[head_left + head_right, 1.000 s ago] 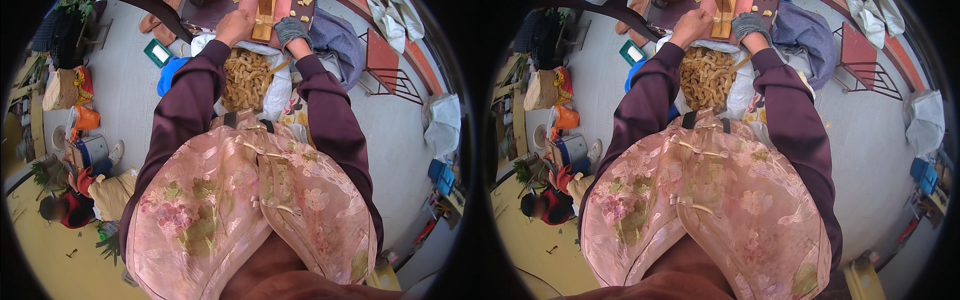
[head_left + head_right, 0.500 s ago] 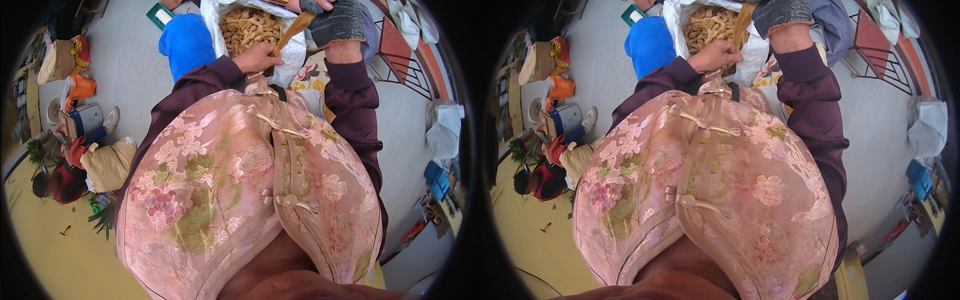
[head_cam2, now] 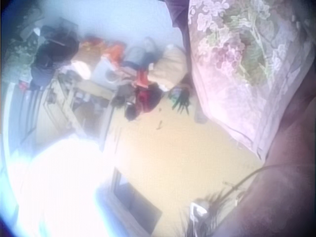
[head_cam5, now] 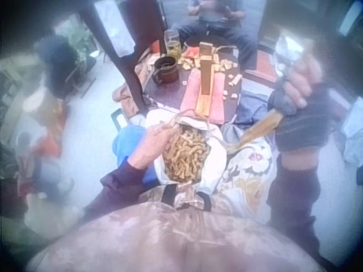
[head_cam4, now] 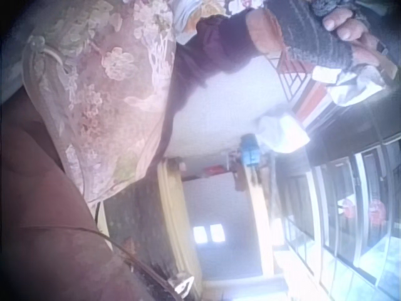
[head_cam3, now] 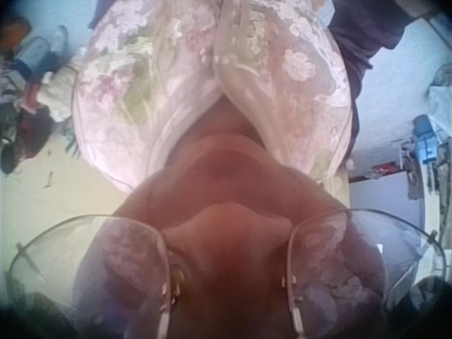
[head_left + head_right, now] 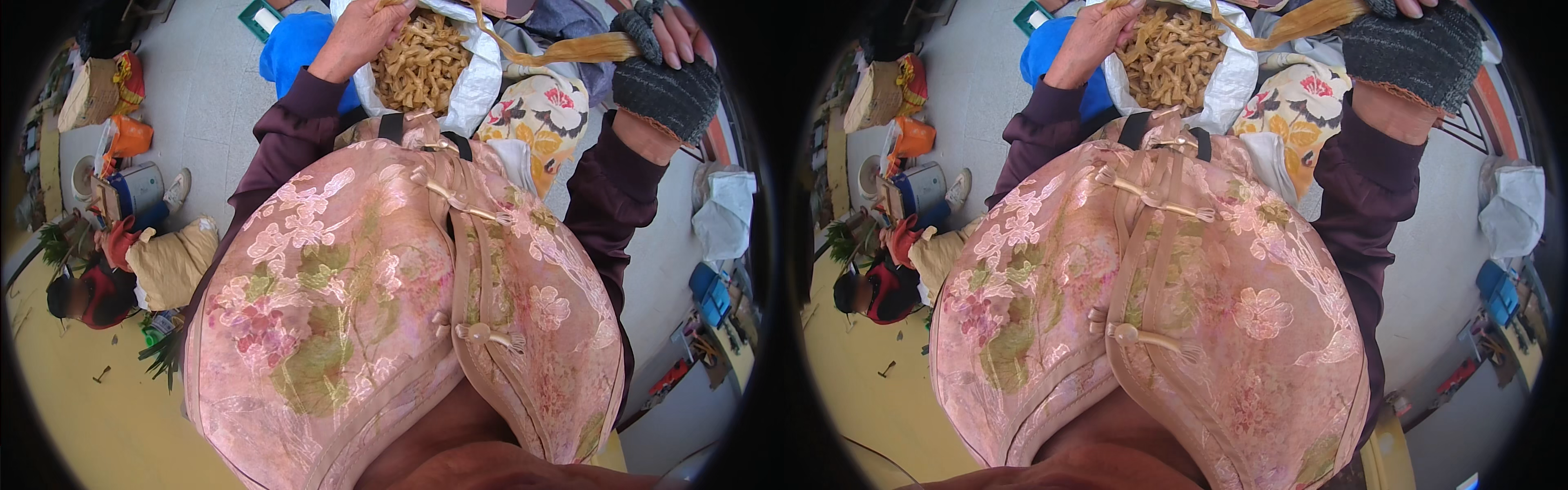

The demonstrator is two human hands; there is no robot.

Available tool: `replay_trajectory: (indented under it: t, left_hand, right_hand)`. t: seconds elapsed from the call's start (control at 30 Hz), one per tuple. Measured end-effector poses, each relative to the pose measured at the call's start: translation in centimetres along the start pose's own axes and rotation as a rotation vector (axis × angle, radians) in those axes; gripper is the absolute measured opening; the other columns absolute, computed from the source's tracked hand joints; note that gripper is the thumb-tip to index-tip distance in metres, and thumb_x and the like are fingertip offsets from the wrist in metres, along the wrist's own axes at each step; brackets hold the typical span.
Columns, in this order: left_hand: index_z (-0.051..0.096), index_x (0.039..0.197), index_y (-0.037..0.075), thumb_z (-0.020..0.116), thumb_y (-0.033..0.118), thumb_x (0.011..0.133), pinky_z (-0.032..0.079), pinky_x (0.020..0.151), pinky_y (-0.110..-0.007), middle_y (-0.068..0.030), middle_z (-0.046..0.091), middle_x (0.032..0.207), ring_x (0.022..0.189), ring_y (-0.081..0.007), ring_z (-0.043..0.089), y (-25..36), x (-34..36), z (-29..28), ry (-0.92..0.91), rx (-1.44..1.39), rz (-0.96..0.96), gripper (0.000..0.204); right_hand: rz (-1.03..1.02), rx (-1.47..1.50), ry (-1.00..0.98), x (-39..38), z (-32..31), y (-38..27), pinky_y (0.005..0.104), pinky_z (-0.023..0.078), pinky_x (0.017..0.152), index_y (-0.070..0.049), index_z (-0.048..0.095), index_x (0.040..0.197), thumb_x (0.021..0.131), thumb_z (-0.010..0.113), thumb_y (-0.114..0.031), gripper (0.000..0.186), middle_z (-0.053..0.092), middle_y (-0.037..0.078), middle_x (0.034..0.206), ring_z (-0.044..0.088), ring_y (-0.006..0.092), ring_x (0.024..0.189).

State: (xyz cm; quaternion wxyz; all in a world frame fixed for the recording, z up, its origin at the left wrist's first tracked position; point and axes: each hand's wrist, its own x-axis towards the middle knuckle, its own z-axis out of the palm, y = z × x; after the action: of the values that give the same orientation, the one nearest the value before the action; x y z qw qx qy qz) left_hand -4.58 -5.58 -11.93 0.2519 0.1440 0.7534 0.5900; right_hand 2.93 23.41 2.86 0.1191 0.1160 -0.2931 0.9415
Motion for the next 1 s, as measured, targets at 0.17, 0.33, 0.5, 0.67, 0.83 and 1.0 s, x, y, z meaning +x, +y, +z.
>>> replay_trajectory:
  t: [0.17,0.33,0.5,0.67,0.83,1.0]
  left_hand:
    - [0.058,0.102,0.001,0.062,0.016,0.081,0.047,0.071,-0.035,-0.0126,0.060,0.092,0.080,-0.0256,0.059,-1.3,0.4,0.7,0.134,0.569,0.221,0.026]
    - [0.054,0.112,0.003,0.065,0.022,0.079,0.048,0.083,-0.040,-0.0193,0.056,0.108,0.096,-0.0363,0.058,-4.3,-0.5,2.4,0.236,0.696,0.313,0.039]
    - [0.059,0.107,0.005,0.050,0.025,0.093,0.050,0.074,-0.023,-0.0053,0.064,0.096,0.085,-0.0131,0.062,-0.6,-2.9,5.6,-0.464,-0.721,-0.388,0.026]
    - [0.048,0.118,-0.002,0.038,0.023,0.097,0.051,0.074,-0.027,-0.0089,0.064,0.098,0.075,-0.0167,0.062,0.6,-2.3,3.7,-0.457,-1.054,-0.201,0.034]
    - [0.045,0.124,-0.001,0.037,0.016,0.098,0.046,0.079,-0.028,-0.0051,0.060,0.095,0.071,-0.0087,0.051,1.1,-1.9,4.3,-0.303,-0.921,-0.195,0.033]
    - [0.053,0.117,0.006,0.040,0.012,0.096,0.043,0.081,-0.030,-0.0015,0.057,0.092,0.077,-0.0102,0.051,2.0,-2.2,5.4,-0.205,-0.818,-0.252,0.026]
  right_hand:
    - [0.028,-0.344,0.258,-1.4,0.6,6.6,0.0172,0.033,0.046,-0.005,0.053,0.091,0.096,0.049,-0.023,0.019,0.041,-0.004,0.063,0.041,0.0056,0.052]
    - [-0.046,-0.782,0.239,-3.5,-1.5,11.8,0.0259,0.043,0.060,-0.005,0.055,0.087,0.091,0.055,-0.014,0.010,0.054,0.003,0.071,0.052,0.0138,0.063]
    - [-0.530,-1.632,-0.393,-6.1,-2.9,14.4,0.0371,0.047,0.077,-0.014,0.065,0.104,0.079,0.066,-0.016,0.025,0.063,0.006,0.095,0.059,0.0277,0.091]
    - [-0.333,-1.727,-0.426,-8.4,-2.9,15.5,0.0371,0.047,0.075,-0.013,0.065,0.103,0.083,0.063,-0.020,0.021,0.063,0.007,0.094,0.059,0.0285,0.087]
    - [-0.095,-1.367,-0.298,-8.5,-3.4,15.8,0.0358,0.048,0.075,-0.011,0.063,0.105,0.086,0.059,-0.017,0.020,0.063,0.008,0.094,0.060,0.0259,0.087]
    - [-0.544,-1.710,-0.330,-6.3,-3.6,15.0,0.0333,0.049,0.071,-0.005,0.059,0.110,0.084,0.062,-0.017,0.029,0.061,0.012,0.097,0.061,0.0263,0.088]
